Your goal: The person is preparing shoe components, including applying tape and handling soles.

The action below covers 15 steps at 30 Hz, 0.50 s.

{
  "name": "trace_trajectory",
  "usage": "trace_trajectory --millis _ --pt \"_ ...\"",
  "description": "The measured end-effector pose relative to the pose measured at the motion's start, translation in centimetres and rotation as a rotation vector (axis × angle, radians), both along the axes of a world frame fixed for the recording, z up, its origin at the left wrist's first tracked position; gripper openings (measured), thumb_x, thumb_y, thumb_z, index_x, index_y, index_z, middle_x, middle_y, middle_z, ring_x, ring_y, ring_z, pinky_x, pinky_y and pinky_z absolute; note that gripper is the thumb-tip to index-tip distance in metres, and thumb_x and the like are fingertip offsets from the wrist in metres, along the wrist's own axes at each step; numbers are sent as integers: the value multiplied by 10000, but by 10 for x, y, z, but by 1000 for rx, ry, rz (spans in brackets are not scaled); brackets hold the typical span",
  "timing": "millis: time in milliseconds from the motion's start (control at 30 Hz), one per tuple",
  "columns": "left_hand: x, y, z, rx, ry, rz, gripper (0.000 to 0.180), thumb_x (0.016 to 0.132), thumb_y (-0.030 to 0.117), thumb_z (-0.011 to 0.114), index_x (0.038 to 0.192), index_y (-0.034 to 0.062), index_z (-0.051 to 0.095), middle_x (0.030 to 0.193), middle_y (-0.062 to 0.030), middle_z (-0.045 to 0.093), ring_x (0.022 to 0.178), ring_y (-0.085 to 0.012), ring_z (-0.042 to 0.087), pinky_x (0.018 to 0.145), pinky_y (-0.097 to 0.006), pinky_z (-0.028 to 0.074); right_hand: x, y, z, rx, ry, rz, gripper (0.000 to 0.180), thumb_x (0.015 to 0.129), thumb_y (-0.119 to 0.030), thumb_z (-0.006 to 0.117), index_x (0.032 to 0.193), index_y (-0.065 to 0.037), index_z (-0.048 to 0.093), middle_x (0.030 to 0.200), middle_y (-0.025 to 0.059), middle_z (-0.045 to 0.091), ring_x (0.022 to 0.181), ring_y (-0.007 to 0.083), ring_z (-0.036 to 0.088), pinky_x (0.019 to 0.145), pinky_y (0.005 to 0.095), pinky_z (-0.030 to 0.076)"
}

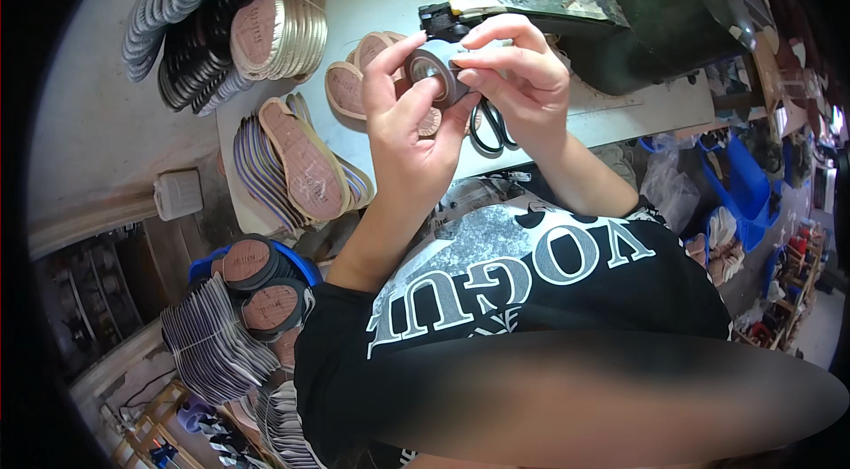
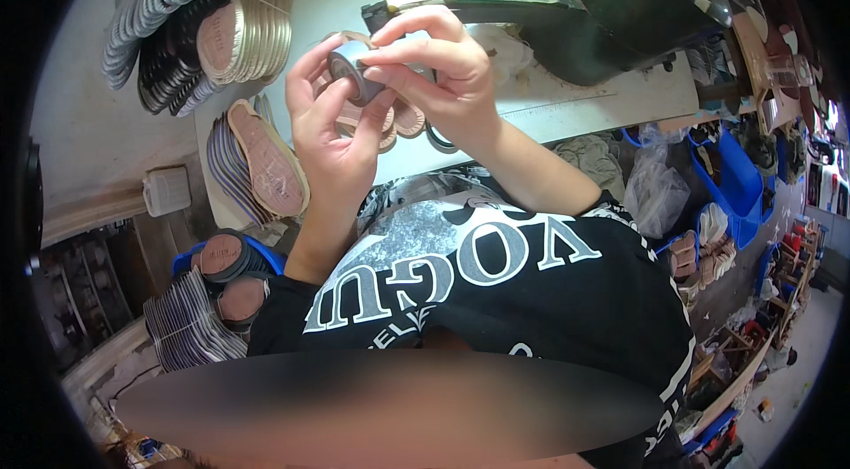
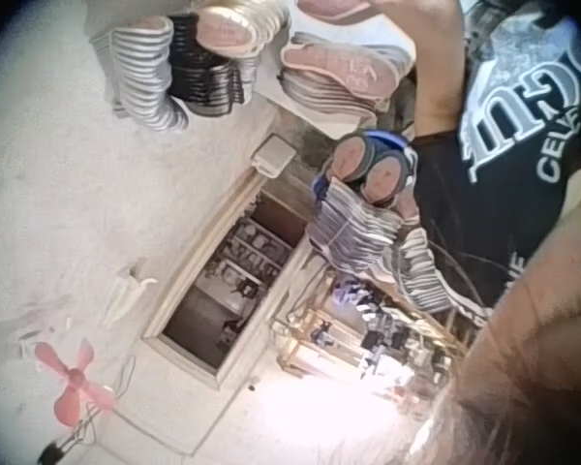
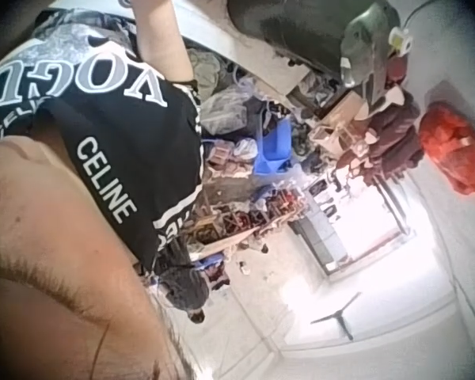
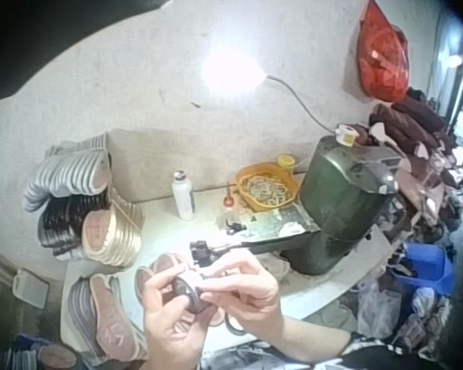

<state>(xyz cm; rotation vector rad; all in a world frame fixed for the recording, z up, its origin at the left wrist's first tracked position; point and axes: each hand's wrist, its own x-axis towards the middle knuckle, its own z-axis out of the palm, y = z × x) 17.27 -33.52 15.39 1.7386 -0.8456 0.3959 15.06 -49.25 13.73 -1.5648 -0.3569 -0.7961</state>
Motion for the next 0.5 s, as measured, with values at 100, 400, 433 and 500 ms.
trace_trajectory --millis 100,400,433,500 --pt "-1 0 -5 -1 -14 6 243 788 11 815 995 -40 700 1354 -186 492 1061 -277 611 896 -365 518 2 2 -3 -41 -19 -139 91 787 -75 804 872 -81 772 990 55 690 999 211 601 928 353 423" --pt "-1 1 -3 10 131 25 262 801 26 800 1034 -33 695 1324 -167 492 1114 -274 574 958 -372 475 4 3 5 -191 41 -143 115 868 -196 747 844 -95 698 1003 34 669 1040 238 579 963 386 361" --pt "-1 3 -5 -9 170 7 268 807 37 802 1040 -35 692 1312 -163 505 1124 -274 575 959 -373 477 2 4 4 -188 55 -131 110 878 -196 737 854 -97 697 1011 31 666 1047 230 575 963 377 348" --pt "1 5 -9 -37 219 1 277 807 44 807 1044 -37 691 1304 -163 514 1129 -272 577 959 -370 479 -4 5 6 -216 78 -120 110 881 -195 736 852 -97 696 1013 32 666 1049 227 574 962 373 344"
